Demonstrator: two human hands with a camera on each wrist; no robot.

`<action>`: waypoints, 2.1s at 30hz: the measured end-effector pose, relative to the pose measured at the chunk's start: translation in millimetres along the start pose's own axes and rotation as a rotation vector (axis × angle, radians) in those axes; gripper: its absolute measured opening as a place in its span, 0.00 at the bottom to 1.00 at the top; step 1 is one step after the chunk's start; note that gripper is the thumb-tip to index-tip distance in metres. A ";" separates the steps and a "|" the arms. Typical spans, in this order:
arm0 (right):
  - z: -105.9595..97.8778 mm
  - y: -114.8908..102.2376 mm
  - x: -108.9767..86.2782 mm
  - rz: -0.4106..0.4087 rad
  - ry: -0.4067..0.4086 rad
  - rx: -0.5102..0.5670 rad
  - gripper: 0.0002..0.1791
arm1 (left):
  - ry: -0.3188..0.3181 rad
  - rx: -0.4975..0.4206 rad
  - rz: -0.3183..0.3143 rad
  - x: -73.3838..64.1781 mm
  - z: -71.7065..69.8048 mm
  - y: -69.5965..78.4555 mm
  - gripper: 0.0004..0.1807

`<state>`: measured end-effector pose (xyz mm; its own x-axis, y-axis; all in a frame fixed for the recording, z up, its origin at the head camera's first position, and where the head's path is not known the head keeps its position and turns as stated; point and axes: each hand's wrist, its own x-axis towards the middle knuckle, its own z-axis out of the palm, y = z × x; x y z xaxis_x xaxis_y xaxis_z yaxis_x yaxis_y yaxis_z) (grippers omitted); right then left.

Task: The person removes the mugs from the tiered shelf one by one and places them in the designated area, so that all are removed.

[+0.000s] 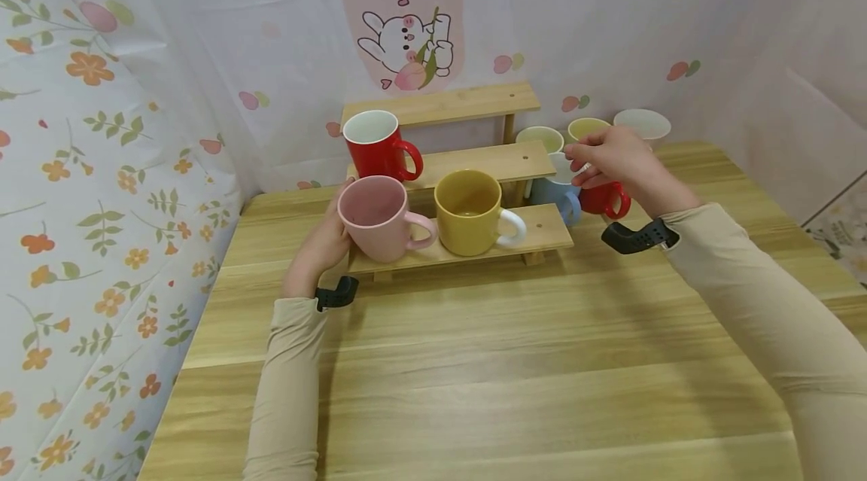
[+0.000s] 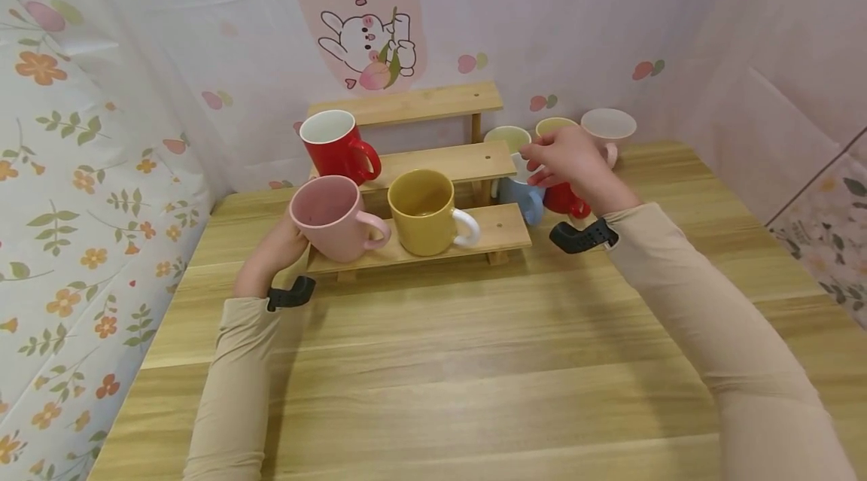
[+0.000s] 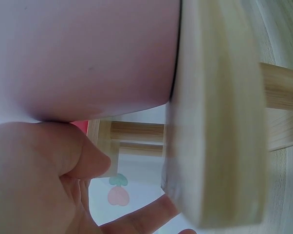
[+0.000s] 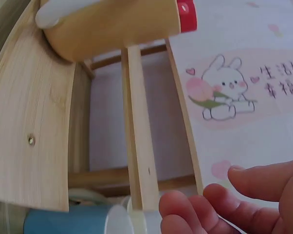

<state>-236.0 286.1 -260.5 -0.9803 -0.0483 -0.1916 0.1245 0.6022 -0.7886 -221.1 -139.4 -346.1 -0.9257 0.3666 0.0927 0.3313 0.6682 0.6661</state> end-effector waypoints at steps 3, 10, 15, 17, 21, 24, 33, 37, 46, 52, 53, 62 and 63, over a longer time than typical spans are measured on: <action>4.9 -9.7 1.0 -0.010 -0.020 0.017 0.24 | 0.002 0.000 0.002 0.0 -0.5 -0.4 0.29; 14.1 -29.5 3.5 -0.073 -0.010 0.059 0.23 | -0.010 -0.011 -0.011 0.2 -0.3 -0.5 0.30; 23.2 -43.4 8.5 -0.082 -0.043 0.082 0.23 | -0.010 -0.018 -0.023 -0.4 -0.5 -0.4 0.30; 26.7 -48.4 10.6 -0.078 -0.061 0.096 0.22 | -0.011 -0.021 -0.025 -1.0 -0.9 -0.2 0.30; 33.4 -56.3 14.9 -0.074 -0.081 0.099 0.20 | -0.012 -0.016 -0.014 -1.8 -1.8 0.2 0.30; 37.5 -61.3 17.9 -0.072 -0.092 0.085 0.20 | -0.008 -0.010 -0.006 -2.4 -1.6 -0.3 0.29; 48.8 -82.1 24.6 -0.056 -0.148 0.093 0.19 | -0.017 0.025 -0.009 -2.5 -2.4 -0.1 0.29; 53.8 -89.3 27.7 -0.052 -0.175 0.088 0.19 | -0.021 0.033 -0.013 -2.5 -2.7 0.4 0.29; 60.2 -108.3 33.3 -0.086 -0.194 -0.006 0.19 | -0.016 0.019 -0.011 -2.0 -3.4 -0.3 0.28; 69.1 -120.5 38.4 -0.072 -0.204 0.016 0.15 | -0.013 0.018 -0.008 -0.9 -3.9 -0.2 0.28; 70.6 -121.6 39.3 -0.072 -0.202 0.023 0.15 | -0.014 0.019 -0.008 -0.7 -4.0 0.0 0.28; 79.3 -127.8 44.0 -0.080 -0.203 0.049 0.14 | -0.009 0.010 0.002 -0.1 -4.7 -0.1 0.28; 80.1 -128.7 44.4 -0.079 -0.206 0.044 0.14 | -0.007 0.007 0.003 -0.2 -4.8 -0.4 0.28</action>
<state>-283.3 142.6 -214.4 -0.9356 -0.2586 -0.2404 0.0597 0.5552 -0.8295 -221.9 -142.8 -342.8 -0.9234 0.3733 0.0895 0.3354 0.6714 0.6609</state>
